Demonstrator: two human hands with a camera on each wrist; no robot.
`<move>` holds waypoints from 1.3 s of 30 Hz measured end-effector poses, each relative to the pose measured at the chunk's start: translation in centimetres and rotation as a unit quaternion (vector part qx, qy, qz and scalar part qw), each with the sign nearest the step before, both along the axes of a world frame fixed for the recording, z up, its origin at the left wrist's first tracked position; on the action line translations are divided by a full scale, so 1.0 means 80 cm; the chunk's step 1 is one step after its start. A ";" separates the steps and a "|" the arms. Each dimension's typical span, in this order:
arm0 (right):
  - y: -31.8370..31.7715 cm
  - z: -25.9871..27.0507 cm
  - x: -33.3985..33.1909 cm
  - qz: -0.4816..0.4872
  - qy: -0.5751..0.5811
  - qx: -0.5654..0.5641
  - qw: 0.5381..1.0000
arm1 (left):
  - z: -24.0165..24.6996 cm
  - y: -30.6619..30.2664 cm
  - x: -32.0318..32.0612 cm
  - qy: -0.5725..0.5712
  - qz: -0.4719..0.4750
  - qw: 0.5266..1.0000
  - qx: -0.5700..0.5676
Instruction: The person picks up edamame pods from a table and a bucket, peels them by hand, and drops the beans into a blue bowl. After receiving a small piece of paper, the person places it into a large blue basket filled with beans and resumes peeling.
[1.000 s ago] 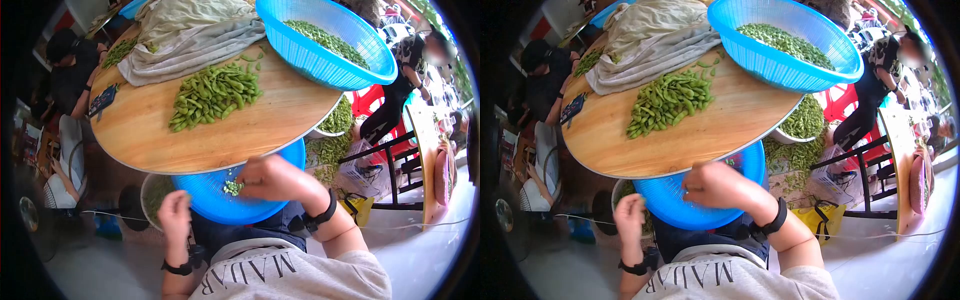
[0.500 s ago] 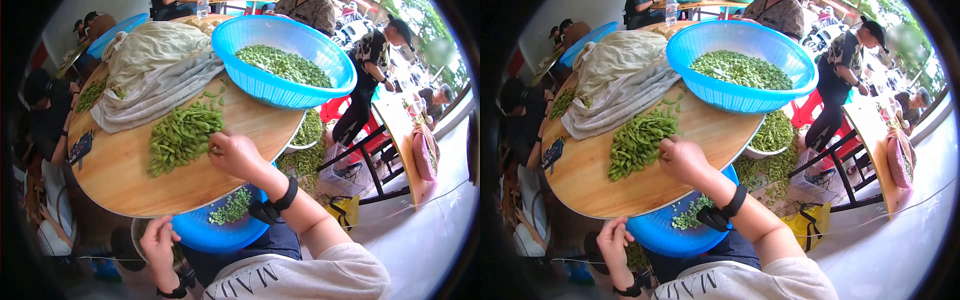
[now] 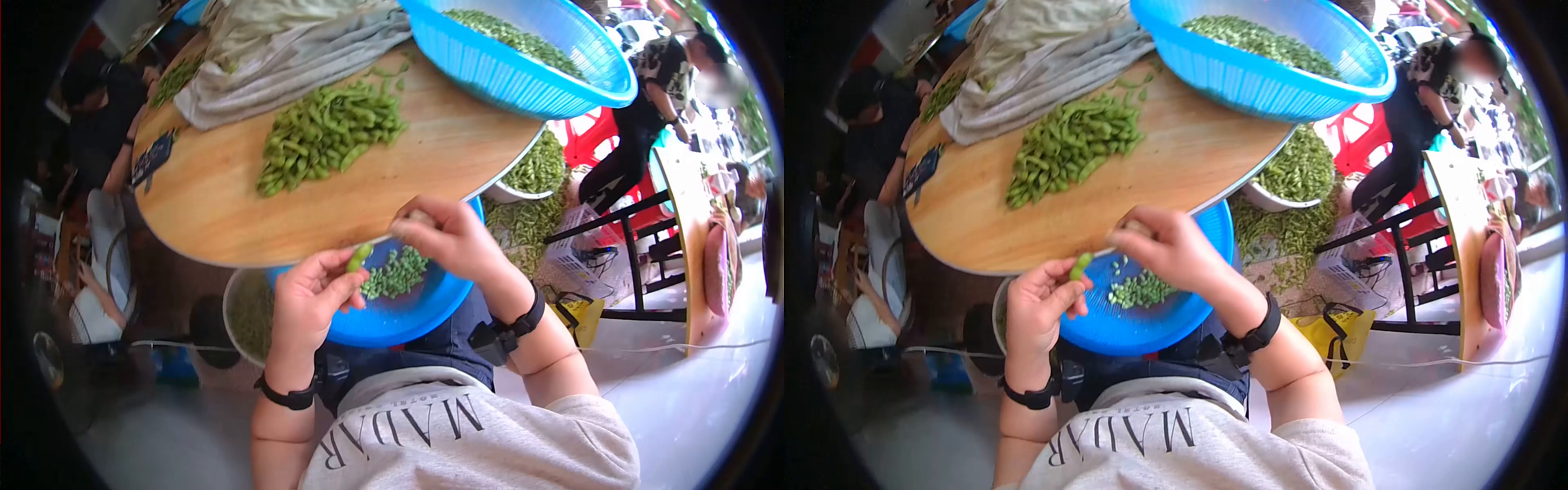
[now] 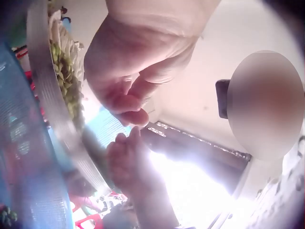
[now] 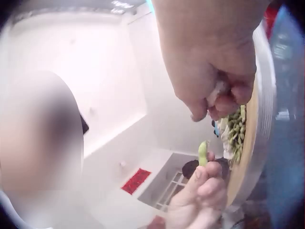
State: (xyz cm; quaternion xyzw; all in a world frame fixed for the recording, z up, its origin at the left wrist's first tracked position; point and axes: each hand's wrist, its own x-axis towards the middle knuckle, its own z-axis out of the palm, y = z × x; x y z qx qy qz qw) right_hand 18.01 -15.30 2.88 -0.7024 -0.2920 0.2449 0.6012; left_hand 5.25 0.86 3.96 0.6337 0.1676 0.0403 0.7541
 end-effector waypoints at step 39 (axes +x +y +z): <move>0.019 -0.033 -0.068 0.070 0.128 0.052 0.988 | -0.044 -0.027 -0.028 -0.001 0.092 0.995 -0.025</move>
